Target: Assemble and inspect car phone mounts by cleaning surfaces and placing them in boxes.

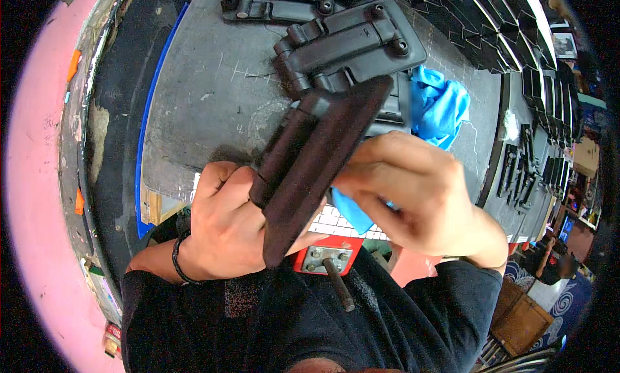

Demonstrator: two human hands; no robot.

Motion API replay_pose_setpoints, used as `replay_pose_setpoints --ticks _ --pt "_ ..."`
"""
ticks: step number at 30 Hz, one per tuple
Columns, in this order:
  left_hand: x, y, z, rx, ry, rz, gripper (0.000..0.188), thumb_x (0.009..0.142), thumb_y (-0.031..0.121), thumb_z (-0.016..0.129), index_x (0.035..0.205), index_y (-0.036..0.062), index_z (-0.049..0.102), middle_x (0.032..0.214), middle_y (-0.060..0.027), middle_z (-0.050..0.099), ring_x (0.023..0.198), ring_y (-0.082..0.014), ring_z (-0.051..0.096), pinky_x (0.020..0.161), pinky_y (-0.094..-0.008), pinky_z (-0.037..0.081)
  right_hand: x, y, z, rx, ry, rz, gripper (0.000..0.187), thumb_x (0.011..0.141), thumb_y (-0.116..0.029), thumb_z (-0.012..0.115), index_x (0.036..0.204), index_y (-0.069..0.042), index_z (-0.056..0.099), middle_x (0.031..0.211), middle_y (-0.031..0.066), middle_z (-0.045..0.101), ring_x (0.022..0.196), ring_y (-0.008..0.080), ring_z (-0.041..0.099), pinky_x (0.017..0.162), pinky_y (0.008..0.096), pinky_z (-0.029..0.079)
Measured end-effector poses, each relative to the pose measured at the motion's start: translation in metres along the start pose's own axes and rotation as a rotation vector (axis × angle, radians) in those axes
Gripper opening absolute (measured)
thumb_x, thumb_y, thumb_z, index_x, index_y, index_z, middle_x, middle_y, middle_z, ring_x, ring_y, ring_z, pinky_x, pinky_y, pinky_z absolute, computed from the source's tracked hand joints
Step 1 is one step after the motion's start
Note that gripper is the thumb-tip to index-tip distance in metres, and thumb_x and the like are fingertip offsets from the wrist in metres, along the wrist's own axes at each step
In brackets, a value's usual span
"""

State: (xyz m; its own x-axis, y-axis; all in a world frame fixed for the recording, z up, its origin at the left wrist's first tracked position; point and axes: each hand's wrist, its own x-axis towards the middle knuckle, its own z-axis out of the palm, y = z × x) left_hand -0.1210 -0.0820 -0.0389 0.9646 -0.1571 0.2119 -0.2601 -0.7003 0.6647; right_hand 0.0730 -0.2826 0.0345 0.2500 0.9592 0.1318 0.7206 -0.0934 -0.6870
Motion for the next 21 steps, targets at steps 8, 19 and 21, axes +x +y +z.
replay_pose_setpoints --ticks 8,19,21 --pt "0.006 0.005 -0.014 0.163 -0.032 0.02 0.058 0.077 0.032 0.1 0.121 0.0063 0.073 0.161 -0.0264 0.061 0.131 -0.0277 0.073 0.106 -0.0342 0.06 0.004 -0.019 0.003 -0.3 -0.004 0.026 0.022 0.079 0.006 0.083 0.1 0.004 0.078 0.097 0.016 0.073 0.081 0.0334 0.073 0.068 0.0422 0.058" --pt "0.001 -0.001 -0.004 0.032 -0.033 0.022 0.055 0.077 0.026 0.099 0.119 -0.0004 0.074 0.167 -0.0337 0.049 0.147 -0.0425 0.061 0.116 -0.043 0.055 0.006 -0.008 0.007 -0.372 0.053 -0.066 0.032 0.069 0.001 0.081 0.1 0.005 0.077 0.103 0.0166 0.071 0.083 0.0327 0.071 0.072 0.0421 0.059" --pt "0.003 -0.002 -0.003 0.032 -0.019 0.032 0.055 0.077 0.028 0.099 0.118 0.0004 0.075 0.166 -0.0333 0.051 0.143 -0.0412 0.064 0.115 -0.0423 0.056 0.003 0.001 0.006 -0.259 0.135 -0.052 0.039 0.062 0.0 0.078 0.101 0.005 0.077 0.102 0.0169 0.071 0.081 0.0333 0.07 0.07 0.0426 0.058"
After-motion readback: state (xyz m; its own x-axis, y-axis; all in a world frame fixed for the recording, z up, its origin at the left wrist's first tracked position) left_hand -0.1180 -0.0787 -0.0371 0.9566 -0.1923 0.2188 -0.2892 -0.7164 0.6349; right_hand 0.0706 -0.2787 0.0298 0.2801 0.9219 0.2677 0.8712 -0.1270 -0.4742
